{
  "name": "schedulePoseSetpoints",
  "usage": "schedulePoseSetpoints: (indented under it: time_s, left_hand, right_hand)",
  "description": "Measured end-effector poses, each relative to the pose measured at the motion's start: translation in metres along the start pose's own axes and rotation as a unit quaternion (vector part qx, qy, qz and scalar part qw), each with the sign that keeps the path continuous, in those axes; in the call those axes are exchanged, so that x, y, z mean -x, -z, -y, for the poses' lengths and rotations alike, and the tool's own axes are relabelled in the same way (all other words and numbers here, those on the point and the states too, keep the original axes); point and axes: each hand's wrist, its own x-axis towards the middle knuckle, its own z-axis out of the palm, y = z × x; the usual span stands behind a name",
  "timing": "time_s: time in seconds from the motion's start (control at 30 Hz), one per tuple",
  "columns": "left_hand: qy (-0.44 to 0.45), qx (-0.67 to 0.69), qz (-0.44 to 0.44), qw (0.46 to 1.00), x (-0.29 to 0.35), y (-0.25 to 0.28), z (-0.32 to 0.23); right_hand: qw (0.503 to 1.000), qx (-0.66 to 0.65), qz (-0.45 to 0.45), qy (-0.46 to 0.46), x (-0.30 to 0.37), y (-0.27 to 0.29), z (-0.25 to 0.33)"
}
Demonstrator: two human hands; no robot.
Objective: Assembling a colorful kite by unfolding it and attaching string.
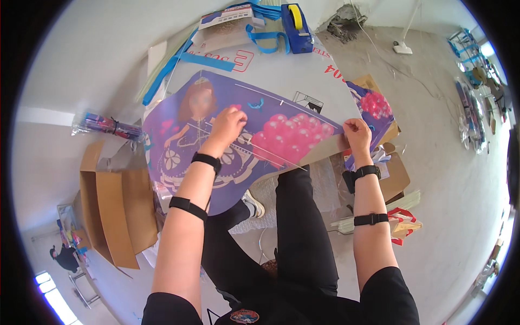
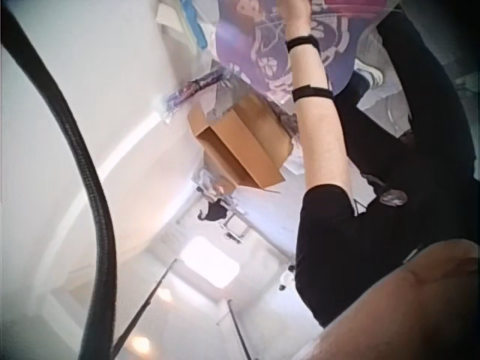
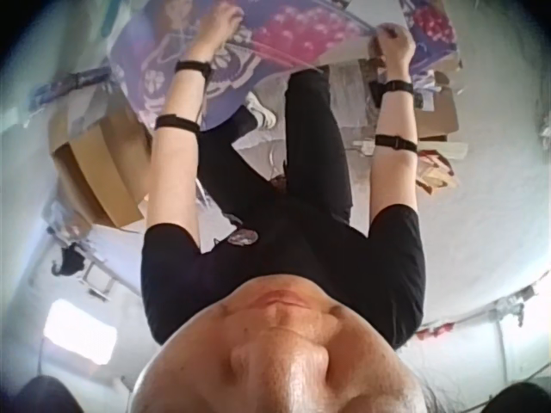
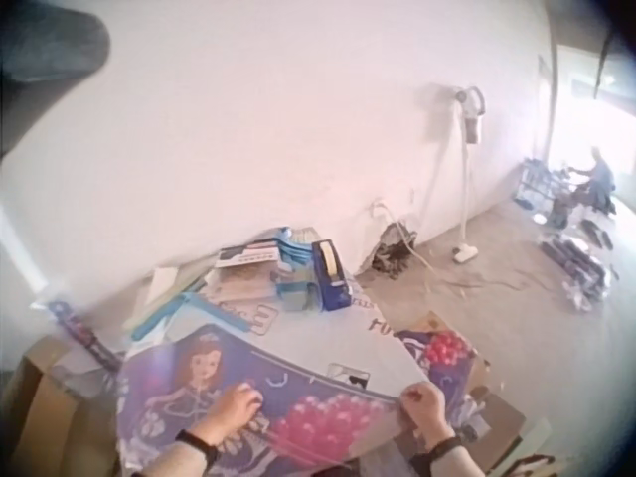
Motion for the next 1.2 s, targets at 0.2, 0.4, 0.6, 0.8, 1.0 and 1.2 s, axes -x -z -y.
schedulePoseSetpoints:
  time_s: [0.2, 0.4, 0.6, 0.8, 1.0, 1.2]
  left_hand:
    - [-0.036, -0.024, 0.072, 0.996, 0.025, 0.019, -0.014]
    - [-0.052, -0.056, 0.088, 0.993, 0.034, 0.015, 0.007]
    - [-0.127, -0.069, 0.12, 0.982, 0.022, 0.018, 0.013]
    - [-0.073, 0.001, 0.072, 0.995, 0.01, 0.05, -0.031]
    - [0.321, 0.535, 0.136, 0.77, -0.02, 0.018, -0.068]
    - [0.361, 0.679, 0.116, 0.629, -0.056, -0.034, -0.102]
  right_hand:
    - [0.989, -0.115, 0.02, -0.086, -0.015, 0.017, -0.039]
    - [0.962, -0.217, 0.093, -0.14, -0.018, 0.011, -0.016]
    - [0.986, -0.118, 0.094, -0.074, -0.077, 0.036, -0.005]
    - [0.993, 0.001, 0.116, -0.022, -0.157, 0.009, 0.043]
    - [0.987, 0.098, 0.112, 0.063, -0.214, -0.04, 0.087]
    - [0.973, 0.15, 0.166, 0.065, -0.242, -0.079, 0.114]
